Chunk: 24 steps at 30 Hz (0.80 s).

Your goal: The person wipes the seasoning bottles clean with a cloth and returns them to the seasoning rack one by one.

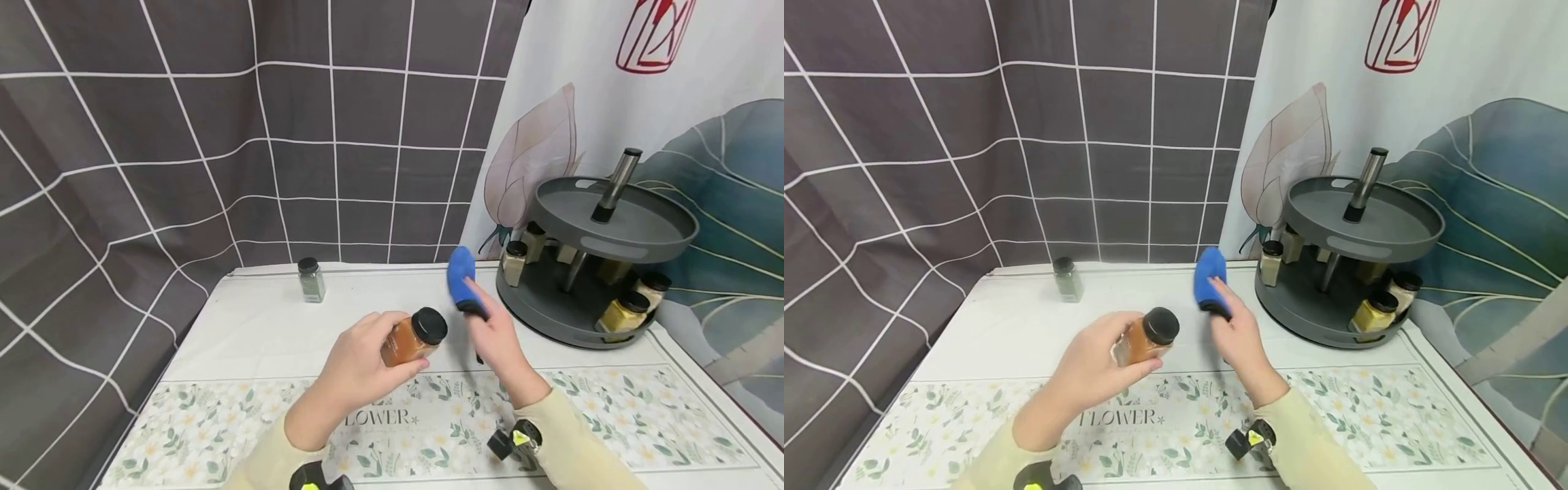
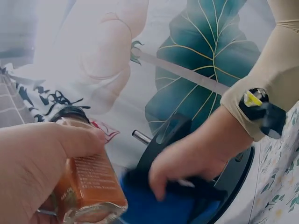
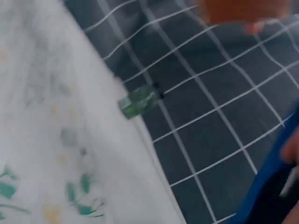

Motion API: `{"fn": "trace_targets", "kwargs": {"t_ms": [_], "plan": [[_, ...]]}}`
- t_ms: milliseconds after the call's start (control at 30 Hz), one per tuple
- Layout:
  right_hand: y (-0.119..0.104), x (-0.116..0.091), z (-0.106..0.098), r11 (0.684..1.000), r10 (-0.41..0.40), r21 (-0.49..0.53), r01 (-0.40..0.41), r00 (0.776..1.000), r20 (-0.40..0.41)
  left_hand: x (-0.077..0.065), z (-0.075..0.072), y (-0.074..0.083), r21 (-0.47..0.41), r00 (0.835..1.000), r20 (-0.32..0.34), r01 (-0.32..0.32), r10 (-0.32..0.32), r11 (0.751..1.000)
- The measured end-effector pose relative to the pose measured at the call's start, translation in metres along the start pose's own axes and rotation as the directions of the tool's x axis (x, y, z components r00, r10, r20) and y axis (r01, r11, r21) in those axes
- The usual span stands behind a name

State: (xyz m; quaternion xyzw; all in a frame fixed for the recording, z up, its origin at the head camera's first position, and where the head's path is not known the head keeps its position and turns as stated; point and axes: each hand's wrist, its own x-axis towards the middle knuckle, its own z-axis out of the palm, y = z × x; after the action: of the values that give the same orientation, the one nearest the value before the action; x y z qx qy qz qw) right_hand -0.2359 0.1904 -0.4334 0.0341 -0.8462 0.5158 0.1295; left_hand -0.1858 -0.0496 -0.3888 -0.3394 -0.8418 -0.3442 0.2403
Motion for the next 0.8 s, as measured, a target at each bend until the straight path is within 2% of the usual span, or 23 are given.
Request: {"fn": "trace_targets", "kwargs": {"t_ms": [33,67,133,167,233,333,400,433,467,533,567,600,633,667,733,767,800], "plan": [[0.004,-0.001,0.003,0.987,-0.082,-0.137,0.087,0.996,0.039,0.0,0.0,-0.001,-0.01,0.999,-0.034,-0.033,0.032,0.999],[0.007,-0.003,0.008,0.954,-0.153,-0.245,0.174,0.983,0.102,0.0,0.0,-0.001,-0.022,0.997,-0.061,-0.056,0.055,0.998],[0.01,-0.012,0.019,0.881,-0.219,-0.361,0.305,0.94,0.261,0.0,-0.001,-0.002,-0.027,0.991,-0.101,-0.09,0.087,0.996],[0.01,-0.018,0.024,0.853,-0.213,-0.392,0.345,0.915,0.343,0.0,-0.001,-0.002,-0.031,0.988,-0.118,-0.102,0.098,0.994],[0.008,-0.029,0.034,0.812,-0.147,-0.436,0.387,0.86,0.489,0.001,-0.002,-0.001,-0.031,0.985,-0.142,-0.102,0.097,0.994],[0.005,-0.042,0.042,0.772,0.001,-0.476,0.421,0.748,0.663,0.002,-0.004,0.0,-0.041,0.986,-0.151,-0.075,0.068,0.996],[0.002,-0.045,0.042,0.771,0.047,-0.461,0.439,0.682,0.73,0.003,-0.005,0.001,-0.046,0.989,-0.145,-0.046,0.039,0.998],[0.0,-0.045,0.04,0.786,0.04,-0.43,0.443,0.658,0.752,0.003,-0.006,0.002,-0.045,0.99,-0.14,-0.034,0.027,0.998],[-0.001,-0.043,0.037,0.826,0.001,-0.359,0.434,0.636,0.771,0.004,-0.006,0.002,-0.038,0.991,-0.134,-0.022,0.016,0.999],[-0.006,-0.037,0.03,0.913,-0.141,-0.138,0.383,0.615,0.776,0.004,-0.006,0.002,0.002,0.993,-0.118,-0.007,0.007,1.0],[-0.008,-0.034,0.026,0.946,-0.227,0.023,0.324,0.607,0.761,0.005,-0.006,0.001,0.033,0.994,-0.106,-0.005,0.008,0.999],[-0.012,-0.03,0.023,0.947,-0.314,0.192,0.258,0.607,0.73,0.005,-0.005,0.0,0.067,0.996,-0.09,-0.008,0.015,0.998],[-0.015,-0.028,0.02,0.92,-0.385,0.343,0.19,0.613,0.69,0.005,-0.004,-0.001,0.11,0.997,-0.072,-0.014,0.022,0.994],[-0.019,-0.027,0.017,0.876,-0.436,0.465,0.13,0.629,0.644,0.005,-0.002,-0.002,0.161,0.998,-0.05,-0.025,0.033,0.987],[-0.027,-0.027,0.013,0.807,-0.452,0.587,0.064,0.707,0.544,0.004,0.002,-0.004,0.252,0.998,-0.001,-0.057,0.059,0.966],[-0.03,-0.029,0.012,0.798,-0.428,0.601,0.055,0.753,0.5,0.003,0.004,-0.004,0.289,0.998,0.021,-0.07,0.067,0.955],[-0.033,-0.031,0.01,0.808,-0.389,0.587,0.054,0.797,0.463,0.002,0.007,-0.004,0.312,0.997,0.041,-0.08,0.071,0.947]]}}
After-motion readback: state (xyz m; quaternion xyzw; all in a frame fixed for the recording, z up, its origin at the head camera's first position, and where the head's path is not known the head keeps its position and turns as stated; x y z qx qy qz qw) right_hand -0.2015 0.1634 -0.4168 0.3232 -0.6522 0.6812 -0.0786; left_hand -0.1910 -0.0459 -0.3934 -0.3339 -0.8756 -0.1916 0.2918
